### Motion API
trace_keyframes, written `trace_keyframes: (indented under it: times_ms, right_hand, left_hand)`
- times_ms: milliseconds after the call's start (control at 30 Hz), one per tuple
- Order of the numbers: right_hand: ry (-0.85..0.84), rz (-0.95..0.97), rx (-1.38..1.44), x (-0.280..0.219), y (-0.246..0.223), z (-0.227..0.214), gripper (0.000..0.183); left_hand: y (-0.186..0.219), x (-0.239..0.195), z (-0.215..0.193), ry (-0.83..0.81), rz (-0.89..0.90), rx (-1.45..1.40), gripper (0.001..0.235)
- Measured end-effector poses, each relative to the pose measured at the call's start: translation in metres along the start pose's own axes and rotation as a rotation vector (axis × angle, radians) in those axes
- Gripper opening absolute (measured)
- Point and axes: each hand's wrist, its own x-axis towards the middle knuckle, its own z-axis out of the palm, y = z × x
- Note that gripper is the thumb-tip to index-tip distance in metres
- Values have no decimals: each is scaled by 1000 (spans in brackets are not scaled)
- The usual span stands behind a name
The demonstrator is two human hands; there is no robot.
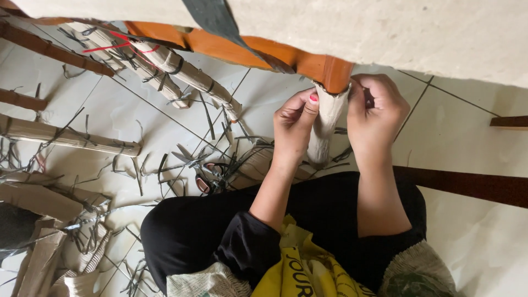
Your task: Wrapping the legs of a wooden chair with corrugated cardboard and securing them with red plastic ties for protection during transport.
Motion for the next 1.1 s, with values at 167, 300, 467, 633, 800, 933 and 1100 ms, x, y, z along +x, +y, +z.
trace_keyframes:
  times_ms: [167,300,467,633,800,933,1100]
  right_hand:
    - [-176,187,291,7,-24,-6,23]
    - [-356,144,401,20,-29,-24,31]
    - [-607,46,592,24,-1,-21,43]
    - [-422,10,446,20,-20,-1,34]
    - [-318,-40,324,11,-20,12,29]
    - [-293,-48,329,8,-20,14,27]
    - [-257,-79,295,8,-22,16,26]
  left_hand:
    - [-4,1,0,-1,-13,-64,24]
    - [-2,1,-2,-15,-25,-61,25]
    - [-9,7,-6,-19,-15,-119,19]
    - [-31,12,-22,-5,-79,-168,10]
    - [-24,10,-19,-91,5,-187,16]
    - [-11,2,-8,-20,161,-149,24]
    - [-4,-3,-9,26,145,-166,11]
